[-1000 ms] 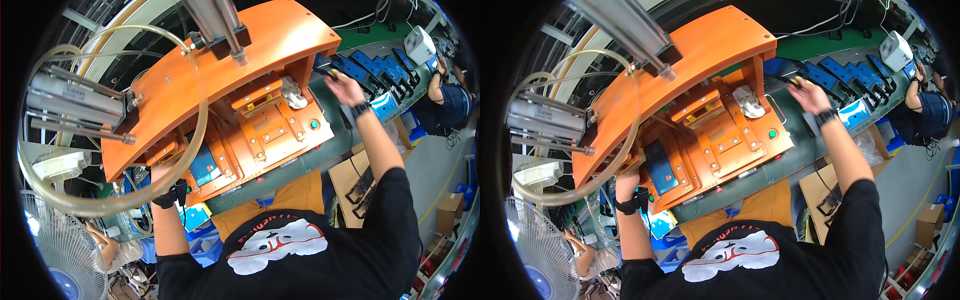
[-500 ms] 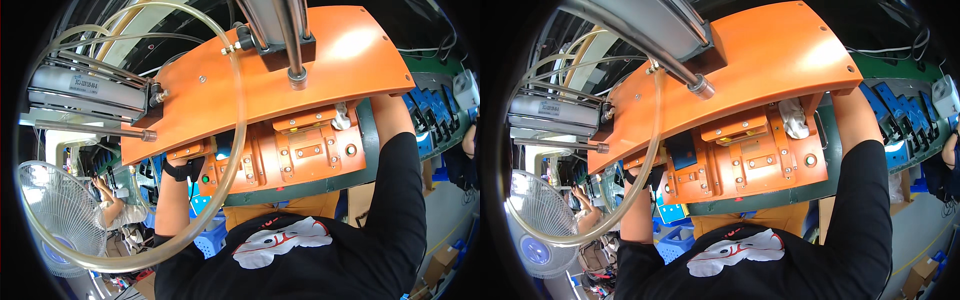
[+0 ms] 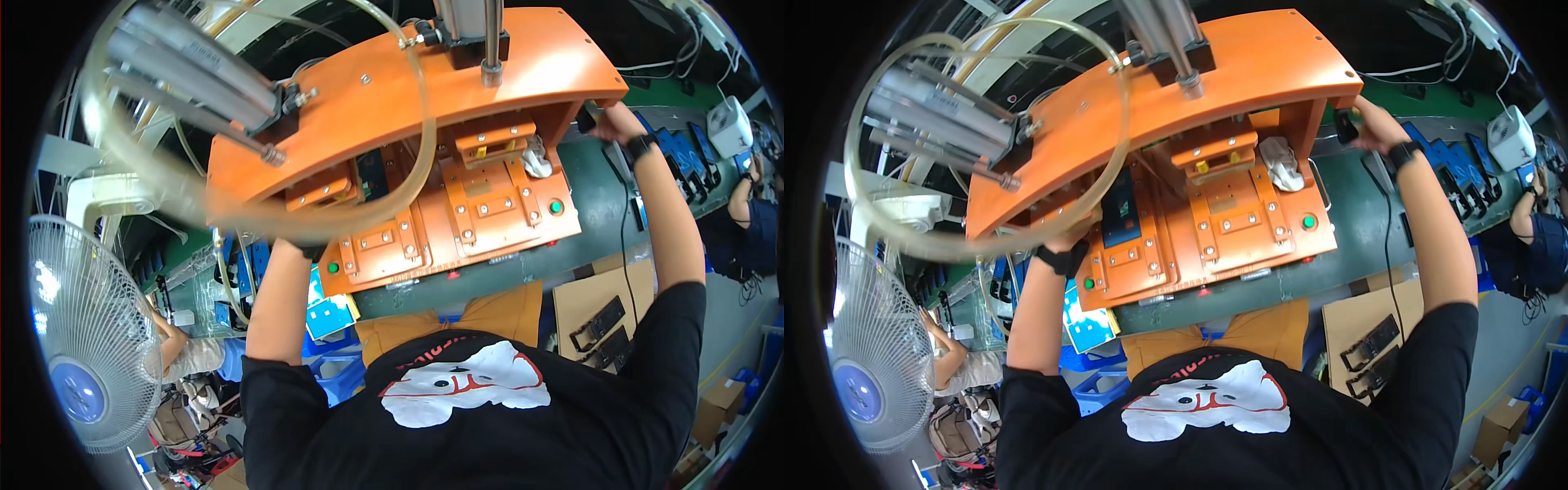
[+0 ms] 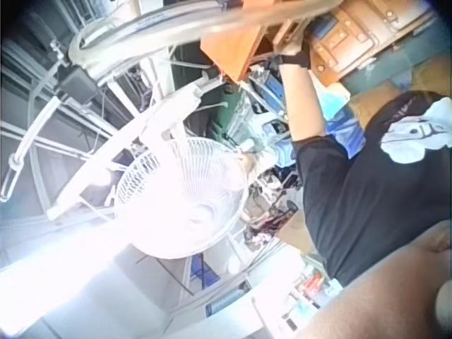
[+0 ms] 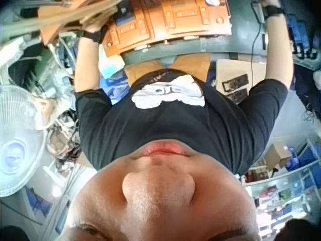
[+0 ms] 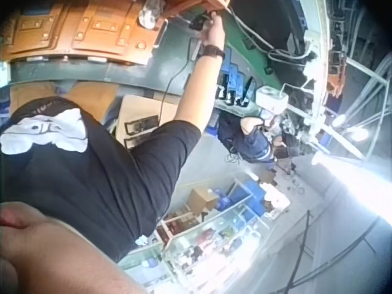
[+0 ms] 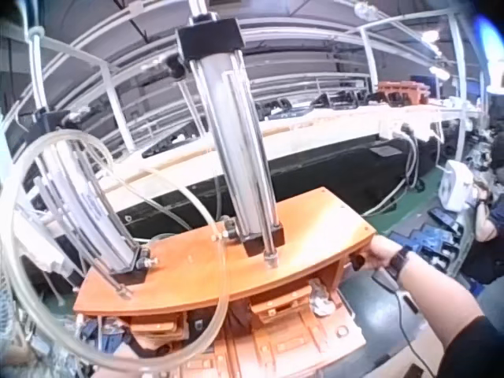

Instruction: Operating a pneumatic press to assemble small electronic components and applying adhesive backing or tape.

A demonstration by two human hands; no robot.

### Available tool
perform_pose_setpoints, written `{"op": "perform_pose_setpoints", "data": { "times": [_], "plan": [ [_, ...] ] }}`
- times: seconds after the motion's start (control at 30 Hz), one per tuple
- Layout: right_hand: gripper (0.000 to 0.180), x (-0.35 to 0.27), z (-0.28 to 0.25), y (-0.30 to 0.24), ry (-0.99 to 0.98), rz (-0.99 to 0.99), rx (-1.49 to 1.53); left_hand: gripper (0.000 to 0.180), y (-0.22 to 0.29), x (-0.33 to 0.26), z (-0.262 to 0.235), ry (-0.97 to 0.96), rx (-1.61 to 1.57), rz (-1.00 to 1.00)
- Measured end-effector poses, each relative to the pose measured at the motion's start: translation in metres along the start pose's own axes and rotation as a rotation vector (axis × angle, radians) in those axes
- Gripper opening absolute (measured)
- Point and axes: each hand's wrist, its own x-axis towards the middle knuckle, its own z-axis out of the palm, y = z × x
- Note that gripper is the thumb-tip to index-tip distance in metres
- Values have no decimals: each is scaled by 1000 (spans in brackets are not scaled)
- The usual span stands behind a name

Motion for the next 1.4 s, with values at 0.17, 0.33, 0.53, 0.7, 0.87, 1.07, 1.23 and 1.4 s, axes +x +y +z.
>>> {"op": "perform_pose_setpoints", "data": {
  "times": [0.17,0.33,0.53,0.7,0.87,1.07,1.23,1.4],
  "plan": [
    [60,-206,8,54,-14,-66,527,33,16,16,-7,-665,-885,-193],
    [58,-356,93,131,-179,-204,773,35,-12,51,-104,-689,-1356,-586],
    [85,-356,246,151,-658,-111,922,76,24,25,-242,-351,-1857,-288],
    [85,-297,316,137,-727,17,887,90,53,10,-260,-367,-1703,-374],
    [62,-260,344,105,-669,-15,906,85,35,-1,-216,-421,-1686,-559],
    [45,-252,335,123,-495,-122,565,72,-6,13,-152,-579,-1480,-355],
    [38,-272,336,161,-338,-145,154,73,-16,21,-146,-672,-1378,-214],
    [33,-272,331,180,-300,-147,120,83,-17,22,-146,-720,-1384,-193]
  ]
}}
